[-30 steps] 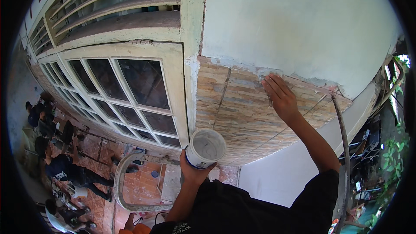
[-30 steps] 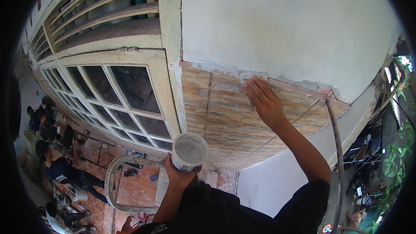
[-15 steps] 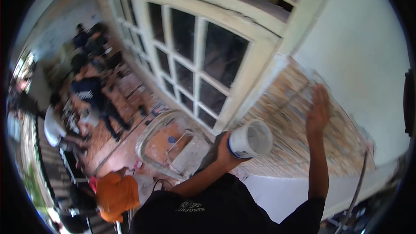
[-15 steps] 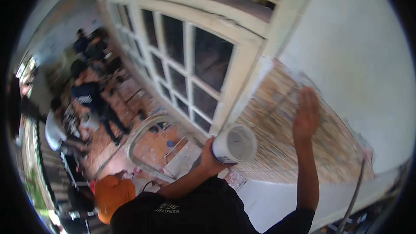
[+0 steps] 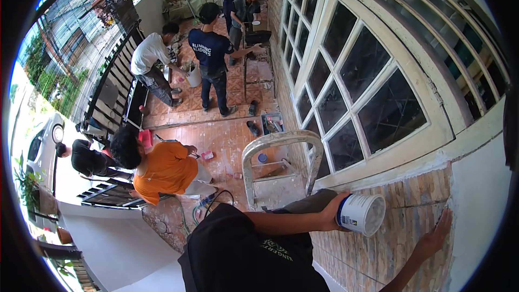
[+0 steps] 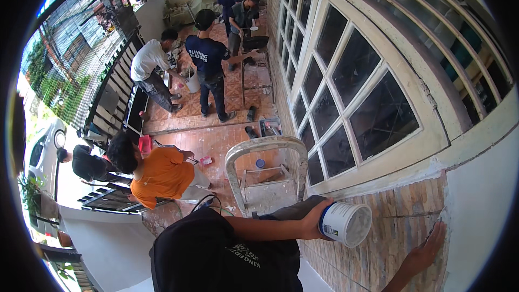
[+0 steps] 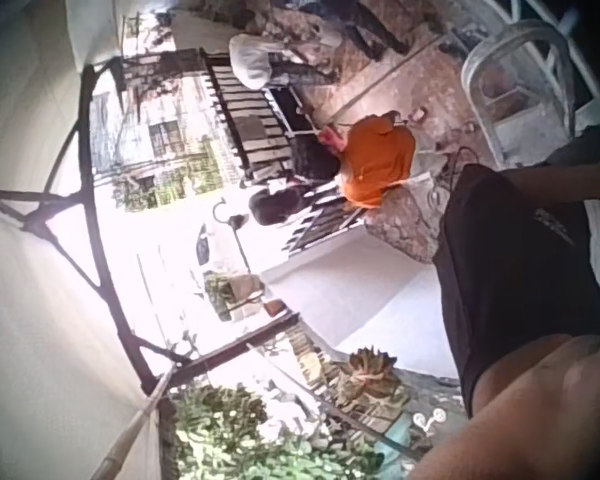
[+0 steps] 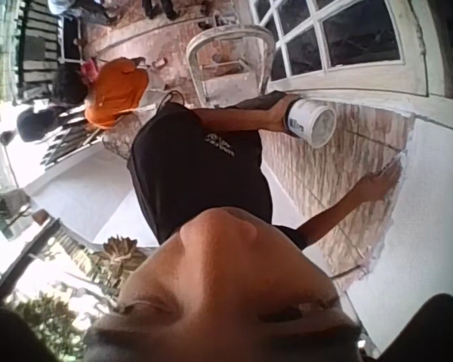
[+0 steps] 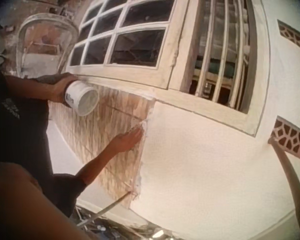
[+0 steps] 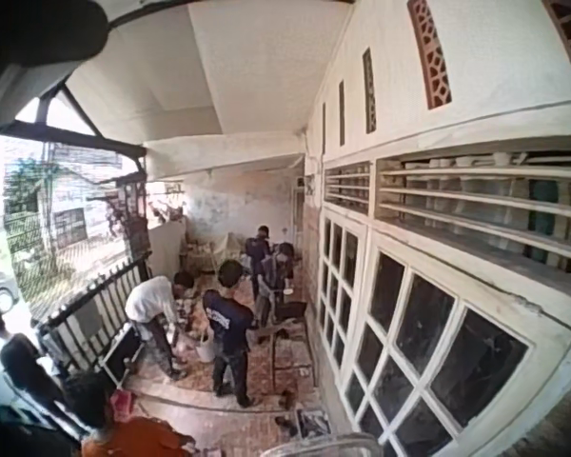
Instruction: The person applies putty to a stone wall using a putty knife to fill gaps.
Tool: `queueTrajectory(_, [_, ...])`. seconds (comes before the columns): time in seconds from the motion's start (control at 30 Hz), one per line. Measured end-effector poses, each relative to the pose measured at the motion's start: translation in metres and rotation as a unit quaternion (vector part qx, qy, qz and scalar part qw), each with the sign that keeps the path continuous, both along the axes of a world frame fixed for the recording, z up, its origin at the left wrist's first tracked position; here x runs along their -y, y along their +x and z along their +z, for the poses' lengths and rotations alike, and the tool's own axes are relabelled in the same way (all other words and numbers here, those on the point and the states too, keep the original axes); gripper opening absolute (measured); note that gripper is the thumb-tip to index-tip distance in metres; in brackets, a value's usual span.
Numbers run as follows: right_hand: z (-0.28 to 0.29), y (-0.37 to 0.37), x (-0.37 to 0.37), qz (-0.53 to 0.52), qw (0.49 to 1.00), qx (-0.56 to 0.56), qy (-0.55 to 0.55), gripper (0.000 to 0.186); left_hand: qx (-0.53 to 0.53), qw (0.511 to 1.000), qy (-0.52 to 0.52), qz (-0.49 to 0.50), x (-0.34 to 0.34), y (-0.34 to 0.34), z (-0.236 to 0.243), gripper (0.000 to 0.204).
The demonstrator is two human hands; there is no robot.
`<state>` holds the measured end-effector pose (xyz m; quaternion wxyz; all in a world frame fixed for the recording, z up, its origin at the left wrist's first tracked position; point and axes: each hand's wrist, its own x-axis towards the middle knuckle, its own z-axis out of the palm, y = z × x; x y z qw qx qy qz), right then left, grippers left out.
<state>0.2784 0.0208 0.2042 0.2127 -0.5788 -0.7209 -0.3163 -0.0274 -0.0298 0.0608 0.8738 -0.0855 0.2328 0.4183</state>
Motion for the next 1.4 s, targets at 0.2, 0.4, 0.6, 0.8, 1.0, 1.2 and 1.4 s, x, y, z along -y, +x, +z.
queueTrajectory(0.2, [0.006, 0.013, 0.055, 0.047, 0.999, 0.002, -0.002, 0.047, -0.001, 0.999, 0.042, -0.019, 0.0, -0.002, -0.004, 0.061])
queueTrajectory(0.4, [0.002, 0.034, 0.025, -0.015, 0.996, 0.048, 0.073, 0.046, 0.008, 0.999, 0.027, -0.03, -0.003, 0.006, -0.01, 0.06])
queueTrajectory(0.6, [0.011, 0.016, 0.037, -0.001, 1.0, -0.01, 0.026, 0.058, 0.004, 0.999, 0.019, -0.042, 0.001, 0.01, -0.009, 0.059])
queueTrajectory(0.8, [0.028, 0.0, 0.072, 0.028, 0.997, -0.047, -0.048, 0.058, -0.004, 0.998, 0.035, -0.049, 0.0, 0.014, -0.006, 0.059])
queueTrajectory(1.0, [0.022, 0.004, 0.024, 0.027, 0.996, 0.008, 0.08, 0.058, -0.011, 0.997, 0.056, -0.045, 0.002, 0.014, -0.007, 0.06])
queueTrajectory(1.2, [-0.001, 0.008, 0.016, 0.036, 0.996, -0.011, 0.077, 0.058, 0.004, 0.998, 0.052, -0.024, 0.003, 0.008, -0.006, 0.061])
queueTrajectory(1.4, [-0.009, 0.003, 0.052, 0.067, 0.997, 0.004, -0.03, 0.042, 0.01, 0.998, 0.055, 0.004, 0.0, 0.001, -0.006, 0.062])
